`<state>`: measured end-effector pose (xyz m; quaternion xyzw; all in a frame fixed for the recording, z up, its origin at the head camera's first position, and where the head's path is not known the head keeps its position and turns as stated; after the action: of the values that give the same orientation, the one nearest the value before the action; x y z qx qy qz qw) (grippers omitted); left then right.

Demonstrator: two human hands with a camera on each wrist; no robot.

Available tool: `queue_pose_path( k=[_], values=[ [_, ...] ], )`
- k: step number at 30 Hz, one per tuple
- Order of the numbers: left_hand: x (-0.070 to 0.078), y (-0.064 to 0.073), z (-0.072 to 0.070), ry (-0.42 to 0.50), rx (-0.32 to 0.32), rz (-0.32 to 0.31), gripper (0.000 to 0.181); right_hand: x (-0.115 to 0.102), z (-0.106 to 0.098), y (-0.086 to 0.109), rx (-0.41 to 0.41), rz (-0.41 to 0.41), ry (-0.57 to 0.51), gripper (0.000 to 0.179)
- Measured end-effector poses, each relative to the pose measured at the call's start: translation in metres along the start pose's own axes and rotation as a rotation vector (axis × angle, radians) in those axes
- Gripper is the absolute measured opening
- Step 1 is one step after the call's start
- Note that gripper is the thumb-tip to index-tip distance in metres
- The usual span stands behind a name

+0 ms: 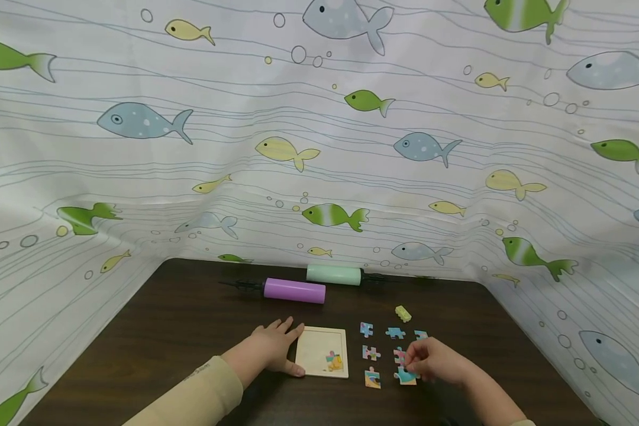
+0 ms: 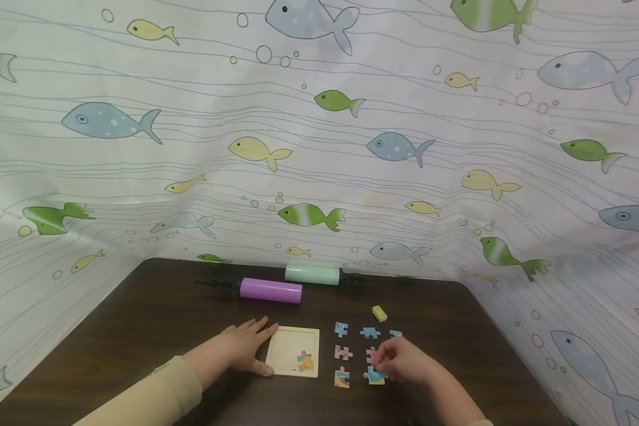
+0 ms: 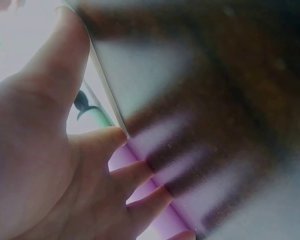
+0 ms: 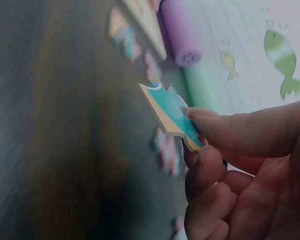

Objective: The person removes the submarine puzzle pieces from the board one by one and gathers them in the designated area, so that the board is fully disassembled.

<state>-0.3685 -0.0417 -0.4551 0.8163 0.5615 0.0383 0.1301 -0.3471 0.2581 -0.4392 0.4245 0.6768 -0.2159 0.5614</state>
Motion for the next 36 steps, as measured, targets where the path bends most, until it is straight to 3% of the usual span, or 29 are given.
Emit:
queue_pose_path(
  k=[4,7,14,26,36],
  values=[
    [-0.002,-0.003,0.003,-0.01,0.012,-0.006,0.102,0.014,-0.002,0.008,-0.024,0.002,-0.002,0.007],
    [-0.002,-0.004,0.004,-0.016,0.024,0.0,0.103,0.02,-0.002,0.008,0.001,-0.001,0.011,0.004],
    [0.001,0.002,-0.004,-0.01,0.015,-0.007,0.1,0.004,0.001,0.0,0.114,-0.039,0.085,0.005],
    [-0.001,0.001,-0.003,-0.005,0.023,0.005,0.1,-0.043,0.059,-0.054,0.058,-0.115,0.152,0.009],
    [-0.001,0.001,-0.003,-0.003,0.031,0.002,0.1,-0.043,0.095,-0.089,0.085,-0.125,0.237,0.026]
  ],
)
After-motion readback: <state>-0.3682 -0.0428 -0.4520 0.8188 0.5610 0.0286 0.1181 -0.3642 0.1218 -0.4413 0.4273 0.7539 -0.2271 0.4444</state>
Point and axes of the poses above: each hand's wrist, its own y-axis away from the middle knuckle, its own z-axis out of the palm, x = y × z, the point moved 9 cm from there along -y, towards the middle knuckle, and after that the axes turned 11 degrees about -y, right-handed, at the moved point
